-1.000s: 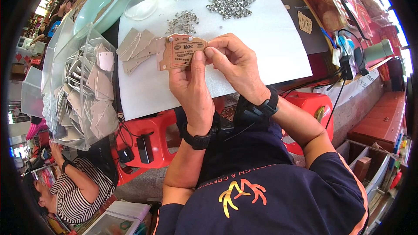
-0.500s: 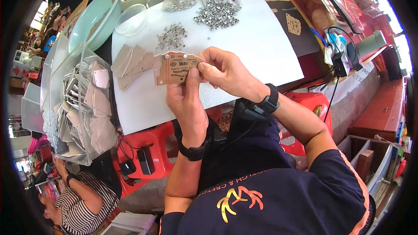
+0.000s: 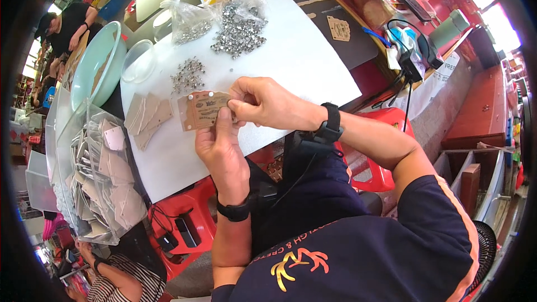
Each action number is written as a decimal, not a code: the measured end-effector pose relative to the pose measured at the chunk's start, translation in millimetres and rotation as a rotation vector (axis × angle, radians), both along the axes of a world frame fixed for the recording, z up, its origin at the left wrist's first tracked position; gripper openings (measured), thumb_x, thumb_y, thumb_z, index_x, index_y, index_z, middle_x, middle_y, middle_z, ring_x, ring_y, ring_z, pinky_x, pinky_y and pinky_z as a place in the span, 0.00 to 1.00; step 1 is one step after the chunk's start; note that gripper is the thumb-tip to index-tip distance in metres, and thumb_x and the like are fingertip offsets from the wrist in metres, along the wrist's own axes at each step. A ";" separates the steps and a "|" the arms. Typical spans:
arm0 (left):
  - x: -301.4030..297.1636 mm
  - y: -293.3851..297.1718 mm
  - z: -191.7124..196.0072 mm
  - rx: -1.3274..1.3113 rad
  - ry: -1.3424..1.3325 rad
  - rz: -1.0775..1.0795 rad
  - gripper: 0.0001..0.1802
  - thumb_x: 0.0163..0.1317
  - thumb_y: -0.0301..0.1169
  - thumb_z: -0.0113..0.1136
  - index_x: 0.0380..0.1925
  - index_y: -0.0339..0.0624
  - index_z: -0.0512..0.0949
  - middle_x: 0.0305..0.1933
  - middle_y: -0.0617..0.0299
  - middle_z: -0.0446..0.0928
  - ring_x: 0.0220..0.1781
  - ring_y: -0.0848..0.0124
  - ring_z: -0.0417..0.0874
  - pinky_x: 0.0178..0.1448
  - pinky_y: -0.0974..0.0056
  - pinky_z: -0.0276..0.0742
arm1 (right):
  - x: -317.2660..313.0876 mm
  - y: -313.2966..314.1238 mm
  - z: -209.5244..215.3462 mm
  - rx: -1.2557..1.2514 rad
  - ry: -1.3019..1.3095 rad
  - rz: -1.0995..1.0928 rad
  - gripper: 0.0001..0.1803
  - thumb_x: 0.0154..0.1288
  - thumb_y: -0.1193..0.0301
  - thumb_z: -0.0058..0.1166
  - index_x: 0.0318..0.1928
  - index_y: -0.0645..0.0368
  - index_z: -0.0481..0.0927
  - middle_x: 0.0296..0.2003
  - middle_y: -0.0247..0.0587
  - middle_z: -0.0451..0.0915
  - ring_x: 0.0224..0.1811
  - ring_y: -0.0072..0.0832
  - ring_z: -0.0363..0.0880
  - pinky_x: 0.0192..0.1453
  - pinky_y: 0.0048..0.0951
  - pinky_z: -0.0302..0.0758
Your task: Manually inserting metal studs into pre-punched holes in leather shoe labels.
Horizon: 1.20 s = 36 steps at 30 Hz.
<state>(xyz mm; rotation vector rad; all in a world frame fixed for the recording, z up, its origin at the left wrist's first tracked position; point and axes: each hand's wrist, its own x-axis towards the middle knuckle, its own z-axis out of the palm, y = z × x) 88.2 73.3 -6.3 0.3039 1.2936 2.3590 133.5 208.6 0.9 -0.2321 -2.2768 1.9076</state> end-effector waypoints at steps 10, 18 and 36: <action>-11.7 -3.8 -4.6 0.023 0.081 -0.011 0.08 0.69 0.26 0.55 0.46 0.38 0.77 0.42 0.63 0.79 0.39 0.76 0.76 0.45 0.68 0.74 | 7.5 8.9 21.1 -0.348 -0.018 0.151 0.14 0.74 0.67 0.48 0.48 0.68 0.76 0.35 0.37 0.78 0.35 0.19 0.78 0.37 0.26 0.83; -11.2 -6.4 -2.6 0.050 0.051 0.007 0.07 0.70 0.27 0.55 0.45 0.39 0.76 0.40 0.63 0.79 0.39 0.76 0.77 0.45 0.68 0.74 | 0.8 0.0 20.0 -0.440 -0.009 0.096 0.13 0.72 0.68 0.52 0.44 0.68 0.79 0.33 0.36 0.80 0.34 0.21 0.79 0.37 0.27 0.84; -16.8 -26.0 -4.1 -0.164 0.194 -0.170 0.12 0.71 0.27 0.53 0.50 0.32 0.74 0.40 0.58 0.79 0.42 0.73 0.80 0.48 0.66 0.78 | 75.6 120.2 51.6 -0.187 -0.383 -0.011 0.16 0.68 0.63 0.58 0.45 0.65 0.78 0.26 0.29 0.75 0.26 0.15 0.74 0.29 0.20 0.76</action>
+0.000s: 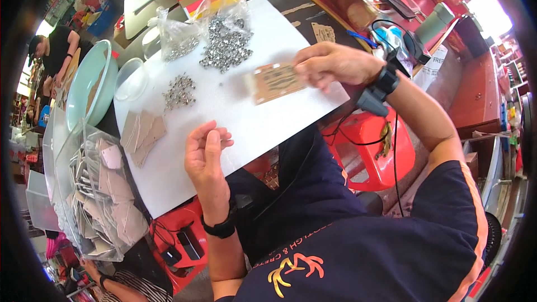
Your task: Manually inserting metal studs into pre-punched holes in leather shoe labels.
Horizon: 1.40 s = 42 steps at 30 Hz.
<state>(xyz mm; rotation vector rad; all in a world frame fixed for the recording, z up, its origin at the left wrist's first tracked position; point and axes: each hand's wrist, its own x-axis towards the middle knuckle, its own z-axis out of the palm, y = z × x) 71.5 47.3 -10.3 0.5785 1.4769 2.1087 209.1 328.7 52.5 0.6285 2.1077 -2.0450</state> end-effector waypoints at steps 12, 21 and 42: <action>-9.8 -2.3 -4.7 -0.125 0.082 -0.064 0.10 0.71 0.27 0.52 0.48 0.34 0.75 0.40 0.59 0.78 0.41 0.73 0.79 0.49 0.65 0.77 | 69.9 137.0 -18.4 0.108 -0.458 -0.284 0.10 0.66 0.67 0.60 0.41 0.61 0.80 0.23 0.27 0.77 0.23 0.14 0.76 0.31 0.21 0.81; -10.6 -0.2 -8.2 -0.138 0.057 -0.044 0.10 0.71 0.27 0.53 0.48 0.32 0.75 0.41 0.59 0.78 0.41 0.73 0.79 0.50 0.65 0.77 | 53.7 132.0 -17.0 0.258 -0.560 -0.252 0.08 0.66 0.69 0.59 0.39 0.62 0.79 0.26 0.31 0.78 0.27 0.21 0.79 0.40 0.33 0.86; -16.4 -7.6 -14.9 -0.075 0.051 -0.052 0.09 0.69 0.24 0.54 0.46 0.32 0.76 0.39 0.58 0.79 0.40 0.72 0.81 0.49 0.65 0.80 | 51.5 112.3 -13.0 0.667 -0.400 -0.199 0.24 0.57 0.63 0.69 0.47 0.66 0.76 0.29 0.40 0.80 0.27 0.26 0.82 0.28 0.29 0.82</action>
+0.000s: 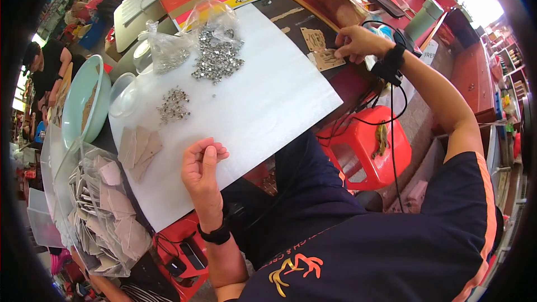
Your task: Manually inserting metal studs into pre-punched holes in leather shoe labels.
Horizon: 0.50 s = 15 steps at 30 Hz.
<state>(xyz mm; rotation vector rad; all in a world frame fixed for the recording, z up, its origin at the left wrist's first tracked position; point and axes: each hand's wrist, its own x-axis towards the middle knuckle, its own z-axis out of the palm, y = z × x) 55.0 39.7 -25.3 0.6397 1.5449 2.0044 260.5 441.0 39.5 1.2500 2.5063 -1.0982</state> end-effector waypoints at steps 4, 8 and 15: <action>-0.3 1.5 -1.0 0.012 0.012 0.007 0.08 0.69 0.24 0.54 0.46 0.33 0.76 0.39 0.58 0.79 0.39 0.72 0.81 0.49 0.65 0.80 | 7.2 0.2 -6.8 0.126 0.026 0.213 0.21 0.55 0.65 0.68 0.45 0.65 0.77 0.27 0.35 0.77 0.21 0.22 0.75 0.23 0.25 0.73; -0.2 1.3 0.9 0.023 -0.007 -0.008 0.08 0.70 0.24 0.53 0.45 0.34 0.76 0.39 0.59 0.79 0.40 0.73 0.80 0.49 0.65 0.80 | 13.6 1.0 -2.9 0.067 0.061 0.180 0.18 0.56 0.65 0.67 0.40 0.63 0.77 0.26 0.33 0.77 0.21 0.20 0.74 0.23 0.24 0.71; -2.9 -0.8 -1.9 0.052 -0.056 -0.040 0.07 0.69 0.24 0.53 0.45 0.34 0.76 0.39 0.59 0.79 0.40 0.73 0.81 0.49 0.64 0.80 | -22.1 -10.7 72.0 -0.243 0.175 0.187 0.09 0.62 0.67 0.61 0.35 0.58 0.77 0.26 0.29 0.78 0.26 0.13 0.78 0.29 0.16 0.76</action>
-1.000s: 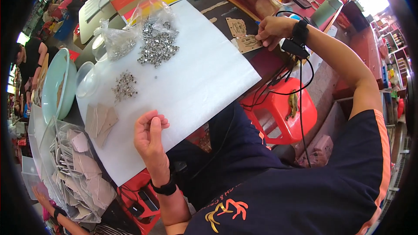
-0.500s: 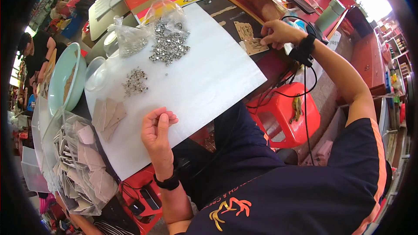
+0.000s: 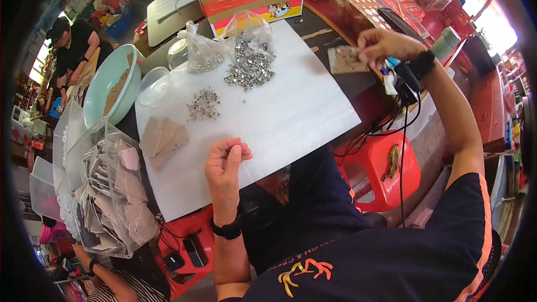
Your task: Manually inserting metal studs into pre-punched holes in leather shoe labels.
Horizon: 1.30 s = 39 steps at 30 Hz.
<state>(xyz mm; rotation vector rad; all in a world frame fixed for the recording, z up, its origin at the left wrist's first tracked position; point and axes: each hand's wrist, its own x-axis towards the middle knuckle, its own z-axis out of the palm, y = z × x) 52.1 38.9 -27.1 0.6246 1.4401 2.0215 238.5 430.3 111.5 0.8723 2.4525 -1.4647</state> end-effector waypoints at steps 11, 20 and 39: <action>0.6 0.6 1.3 0.017 -0.011 0.000 0.08 0.70 0.24 0.53 0.45 0.33 0.75 0.40 0.59 0.78 0.41 0.72 0.81 0.51 0.63 0.81 | -132.5 53.8 89.7 -0.348 0.890 0.130 0.19 0.69 0.61 0.57 0.55 0.58 0.75 0.56 0.44 0.78 0.60 0.36 0.76 0.67 0.38 0.71; 0.8 -0.1 1.0 0.017 -0.021 -0.029 0.08 0.70 0.24 0.52 0.46 0.33 0.75 0.40 0.59 0.78 0.42 0.72 0.80 0.53 0.62 0.80 | -85.9 20.4 -6.7 0.527 -0.318 0.048 0.21 0.63 0.53 0.57 0.39 0.62 0.81 0.28 0.41 0.82 0.30 0.27 0.81 0.32 0.30 0.80; 0.3 -1.5 -1.1 0.024 0.025 -0.017 0.10 0.70 0.26 0.54 0.46 0.32 0.75 0.41 0.55 0.80 0.42 0.69 0.82 0.52 0.63 0.81 | -37.1 33.8 -49.5 0.581 -0.085 0.145 0.18 0.61 0.60 0.62 0.38 0.65 0.82 0.21 0.38 0.78 0.22 0.24 0.77 0.27 0.28 0.73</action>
